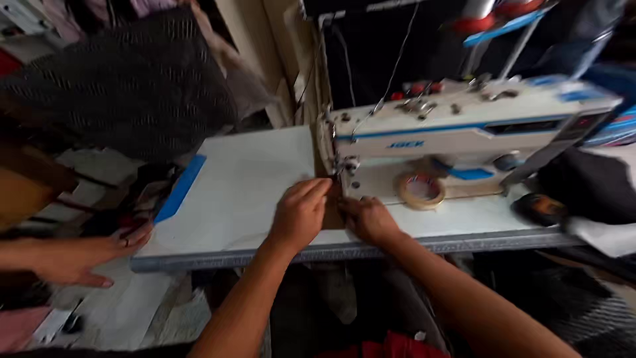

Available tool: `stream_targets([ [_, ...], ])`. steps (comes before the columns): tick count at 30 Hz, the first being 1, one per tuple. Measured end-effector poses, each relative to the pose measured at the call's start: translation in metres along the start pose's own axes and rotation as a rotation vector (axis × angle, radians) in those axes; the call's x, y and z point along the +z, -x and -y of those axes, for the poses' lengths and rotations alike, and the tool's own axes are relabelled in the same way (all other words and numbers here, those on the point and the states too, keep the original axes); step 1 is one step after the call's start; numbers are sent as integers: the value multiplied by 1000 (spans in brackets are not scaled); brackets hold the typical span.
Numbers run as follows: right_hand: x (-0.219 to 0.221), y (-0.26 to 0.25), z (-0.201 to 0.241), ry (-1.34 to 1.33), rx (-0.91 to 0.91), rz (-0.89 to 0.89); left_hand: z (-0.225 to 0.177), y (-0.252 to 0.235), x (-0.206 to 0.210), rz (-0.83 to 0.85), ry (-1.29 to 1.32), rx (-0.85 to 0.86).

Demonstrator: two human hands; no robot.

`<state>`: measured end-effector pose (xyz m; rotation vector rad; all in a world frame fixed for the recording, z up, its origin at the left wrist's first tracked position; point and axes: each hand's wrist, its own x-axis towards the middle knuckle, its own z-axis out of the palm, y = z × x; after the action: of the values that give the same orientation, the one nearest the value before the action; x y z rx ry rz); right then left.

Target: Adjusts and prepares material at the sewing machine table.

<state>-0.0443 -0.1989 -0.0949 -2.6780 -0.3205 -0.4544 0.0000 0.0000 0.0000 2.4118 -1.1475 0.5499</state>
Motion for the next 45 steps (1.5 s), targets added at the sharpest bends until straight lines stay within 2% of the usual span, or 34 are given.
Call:
stream_targets([
  [3, 7, -1, -2, 14, -46, -65, 36, 13, 58, 292, 16, -49],
  [6, 7, 1, -4, 9, -53, -79, 43, 24, 83, 327, 54, -37],
  [12, 3, 12, 2, 31, -98, -97, 49, 29, 83, 310, -20, 18],
  [21, 6, 22, -1, -31, -120, -124, 44, 32, 80, 474, -61, -35],
  [25, 4, 19, 1, -65, -46, -167, 44, 32, 79, 440, -46, -41],
  [32, 5, 22, 4, 22, -96, -112, 44, 35, 79, 451, -54, -39],
  [45, 6, 21, 7, 33, -84, -113, 45, 33, 79, 468, -75, -43],
])
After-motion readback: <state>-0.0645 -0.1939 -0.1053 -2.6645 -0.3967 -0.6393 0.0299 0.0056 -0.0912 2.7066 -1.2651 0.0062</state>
